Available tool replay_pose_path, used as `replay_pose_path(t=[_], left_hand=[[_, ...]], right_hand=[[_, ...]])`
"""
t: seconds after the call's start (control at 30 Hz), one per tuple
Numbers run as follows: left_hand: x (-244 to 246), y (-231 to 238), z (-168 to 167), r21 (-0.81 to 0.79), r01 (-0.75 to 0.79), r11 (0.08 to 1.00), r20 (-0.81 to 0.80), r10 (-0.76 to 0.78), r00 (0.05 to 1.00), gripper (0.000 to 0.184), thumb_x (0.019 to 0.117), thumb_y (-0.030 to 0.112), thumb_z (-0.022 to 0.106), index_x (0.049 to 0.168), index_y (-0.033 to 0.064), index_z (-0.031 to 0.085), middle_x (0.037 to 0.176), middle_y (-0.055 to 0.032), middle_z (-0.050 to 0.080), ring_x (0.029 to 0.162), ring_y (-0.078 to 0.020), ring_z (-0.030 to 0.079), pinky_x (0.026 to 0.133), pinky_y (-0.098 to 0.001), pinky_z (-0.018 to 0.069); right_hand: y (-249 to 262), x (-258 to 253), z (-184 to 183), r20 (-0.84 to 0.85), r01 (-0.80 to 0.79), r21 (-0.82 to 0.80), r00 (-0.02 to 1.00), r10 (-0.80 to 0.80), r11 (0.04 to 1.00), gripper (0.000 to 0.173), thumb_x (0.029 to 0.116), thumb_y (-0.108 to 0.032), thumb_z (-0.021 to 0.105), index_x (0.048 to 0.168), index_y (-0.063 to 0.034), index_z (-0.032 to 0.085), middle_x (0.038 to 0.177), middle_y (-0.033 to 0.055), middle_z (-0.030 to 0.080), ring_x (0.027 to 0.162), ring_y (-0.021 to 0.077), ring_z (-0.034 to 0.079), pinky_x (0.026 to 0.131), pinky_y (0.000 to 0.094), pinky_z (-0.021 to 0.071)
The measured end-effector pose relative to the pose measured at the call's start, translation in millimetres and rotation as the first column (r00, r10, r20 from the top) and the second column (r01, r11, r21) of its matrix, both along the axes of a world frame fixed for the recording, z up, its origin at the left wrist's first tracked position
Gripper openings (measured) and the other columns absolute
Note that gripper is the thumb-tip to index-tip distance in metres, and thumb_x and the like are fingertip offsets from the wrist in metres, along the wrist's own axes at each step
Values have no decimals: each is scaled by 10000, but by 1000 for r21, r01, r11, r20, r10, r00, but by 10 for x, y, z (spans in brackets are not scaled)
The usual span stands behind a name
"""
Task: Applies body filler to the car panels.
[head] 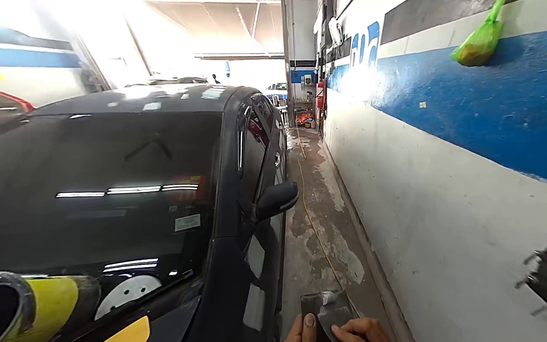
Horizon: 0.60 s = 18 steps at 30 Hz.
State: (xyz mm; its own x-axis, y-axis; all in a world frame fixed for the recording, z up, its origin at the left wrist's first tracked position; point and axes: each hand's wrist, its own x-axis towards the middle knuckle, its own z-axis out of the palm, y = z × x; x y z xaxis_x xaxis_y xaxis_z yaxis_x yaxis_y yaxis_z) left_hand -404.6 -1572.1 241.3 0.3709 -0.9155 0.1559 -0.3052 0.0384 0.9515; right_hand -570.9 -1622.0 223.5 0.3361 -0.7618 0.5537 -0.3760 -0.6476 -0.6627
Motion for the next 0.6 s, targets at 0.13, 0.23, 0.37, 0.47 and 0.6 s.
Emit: replay_pose_path(t=[0.13, 0.23, 0.37, 0.47, 0.6], left_hand=[[253, -213, -43, 19, -58, 998, 55, 57, 997, 413, 1111, 237, 378, 1107, -60, 665, 808, -107, 688, 774, -149, 689, 747, -388, 569], [365, -387, -43, -21, -139, 990, 75, 141, 987, 407, 1108, 227, 392, 1098, -67, 674, 792, -108, 688, 743, -143, 682, 716, -373, 567], [707, -623, -141, 34, -246, 969, 193, 235, 953, 412, 1107, 253, 411, 1110, -71, 665, 795, -146, 683, 732, -214, 686, 706, -433, 565], [1011, -744, -124, 20, -227, 974, 16, 227, 974, 311, 1076, 187, 467, 1076, -47, 671, 818, -94, 698, 770, -156, 695, 760, -400, 585], [1092, -890, -68, -129, -218, 968, -109, 204, 973, 239, 1068, 140, 488, 1016, -20, 657, 816, -5, 700, 773, -45, 684, 760, -295, 594]], right_hand=[[-466, 245, 57, 92, 2, 36, 996, -5, 999, 202, 974, -89, 634, 1076, -111, 807, 1032, 88, 719, 1006, 187, 660, 909, 350, 542], [-660, 507, -47, 69, -171, 70, 984, 166, 983, 226, 985, -82, 614, 1099, -120, 805, 1056, 94, 729, 1041, 203, 672, 931, 372, 554], [-1167, 653, 31, 21, -274, 26, 962, 274, 961, 226, 991, -87, 605, 1087, -119, 807, 1044, 105, 724, 1034, 198, 664, 934, 357, 545], [-1700, 693, 273, 246, -399, 99, 897, 366, 912, 226, 949, -8, 628, 1100, -66, 785, 1070, 57, 694, 1018, 100, 647, 906, 263, 557], [-2143, 857, 373, 584, -803, 283, 578, 569, 525, 232, 992, -108, 639, 1161, -206, 766, 1184, -85, 709, 1084, 43, 650, 953, 280, 558]])
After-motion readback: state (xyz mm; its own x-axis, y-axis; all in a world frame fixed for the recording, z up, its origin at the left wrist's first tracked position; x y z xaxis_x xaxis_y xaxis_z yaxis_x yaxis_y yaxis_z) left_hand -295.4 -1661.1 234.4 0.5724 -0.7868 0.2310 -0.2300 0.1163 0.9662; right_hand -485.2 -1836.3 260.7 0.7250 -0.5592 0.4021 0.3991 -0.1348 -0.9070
